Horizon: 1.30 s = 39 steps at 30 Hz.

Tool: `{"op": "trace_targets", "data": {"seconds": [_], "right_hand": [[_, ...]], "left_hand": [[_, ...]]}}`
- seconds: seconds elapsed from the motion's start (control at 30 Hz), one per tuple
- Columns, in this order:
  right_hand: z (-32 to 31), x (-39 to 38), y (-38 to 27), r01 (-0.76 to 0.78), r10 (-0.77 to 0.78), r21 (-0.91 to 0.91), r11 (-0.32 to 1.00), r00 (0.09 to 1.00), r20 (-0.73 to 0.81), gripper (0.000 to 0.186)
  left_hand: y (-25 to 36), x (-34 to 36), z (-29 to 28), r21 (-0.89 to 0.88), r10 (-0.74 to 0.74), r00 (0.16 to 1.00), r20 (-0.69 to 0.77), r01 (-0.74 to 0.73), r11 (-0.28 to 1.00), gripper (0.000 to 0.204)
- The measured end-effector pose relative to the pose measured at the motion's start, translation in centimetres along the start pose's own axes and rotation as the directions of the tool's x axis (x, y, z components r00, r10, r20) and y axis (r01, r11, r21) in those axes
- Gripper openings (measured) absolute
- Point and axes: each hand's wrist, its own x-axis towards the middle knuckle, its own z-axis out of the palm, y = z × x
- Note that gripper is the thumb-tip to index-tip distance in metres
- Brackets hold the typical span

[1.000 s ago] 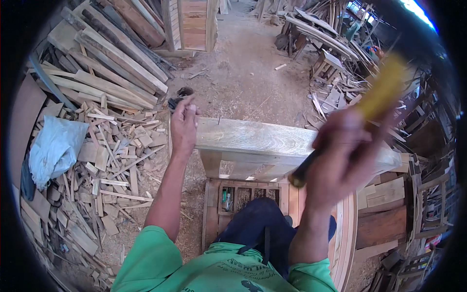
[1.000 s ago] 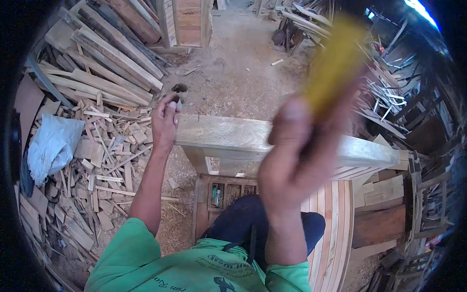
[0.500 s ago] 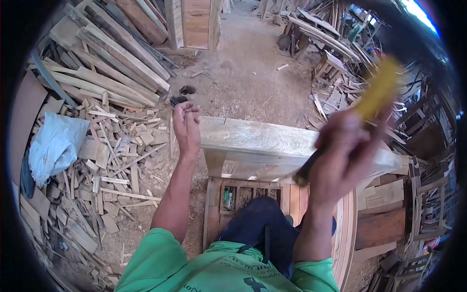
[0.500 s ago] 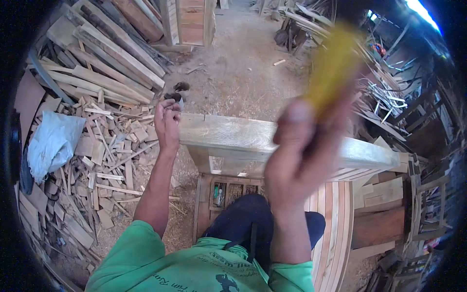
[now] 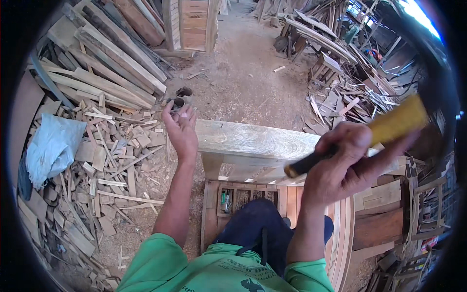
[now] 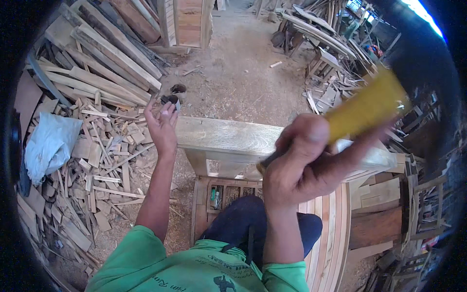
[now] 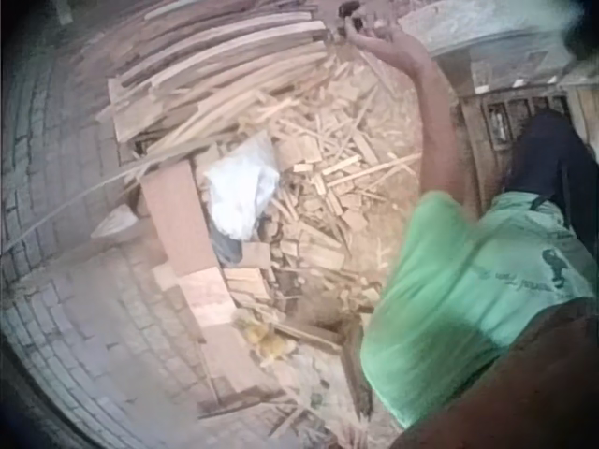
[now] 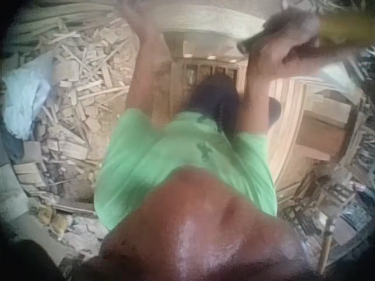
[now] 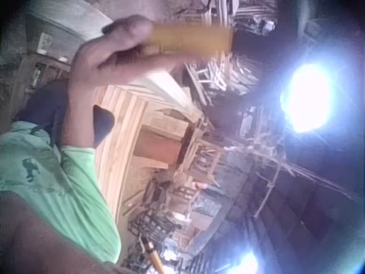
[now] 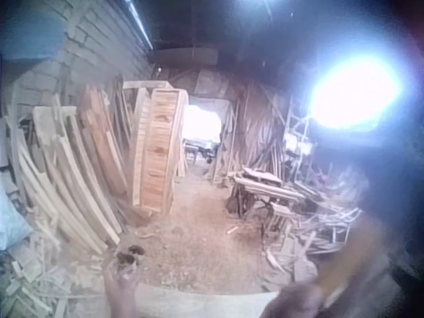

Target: Hammering nails into a wooden structure and organizing tools in a woodworking shop.

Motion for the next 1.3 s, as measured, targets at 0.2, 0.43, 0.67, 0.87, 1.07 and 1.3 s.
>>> {"op": "trace_targets", "data": {"seconds": [0.2, 0.43, 0.67, 0.87, 1.07, 1.3], "right_hand": [[-1.2, -8.1, 7.7, -0.177, 0.639, -0.675, 0.716, 0.558, 0.53, 0.065], [-0.9, -2.5, 0.7, -0.213, 0.264, -0.244, 0.946, 0.944, 0.199, 0.064], [-1.5, -8.7, 8.9, -0.008, 0.487, -0.631, 0.775, 0.645, 0.59, 0.056], [0.0, -4.9, 1.8, -0.116, 0.165, -0.231, 0.966, 0.965, 0.205, 0.064], [-0.6, -7.8, 7.1, 0.168, 0.45, -0.675, 0.719, 0.628, 0.635, 0.064], [0.1, -9.3, 6.8, -0.013, 0.4, -0.605, 0.796, 0.761, 0.51, 0.067]], "left_hand": [[-2.7, 1.0, -0.4, -0.057, -0.042, 0.999, -0.035, 0.04, 0.998, 0.029], [-0.2, 0.4, -1.1, 0.117, -0.074, 0.997, -0.026, 0.076, 0.99, 0.024], [-2.1, 0.9, -0.4, 0.075, 0.033, 0.998, -0.062, -0.028, 0.997, 0.027], [-1.3, 0.7, -1.2, 0.299, 0.24, 0.967, -0.087, -0.204, 0.932, 0.019], [-3.5, 1.9, -1.5, 0.141, 0.139, 0.989, -0.056, -0.13, 0.981, 0.018], [-1.3, 0.8, -1.4, 0.116, 0.034, 0.978, 0.207, -0.059, 0.991, 0.016]]}}
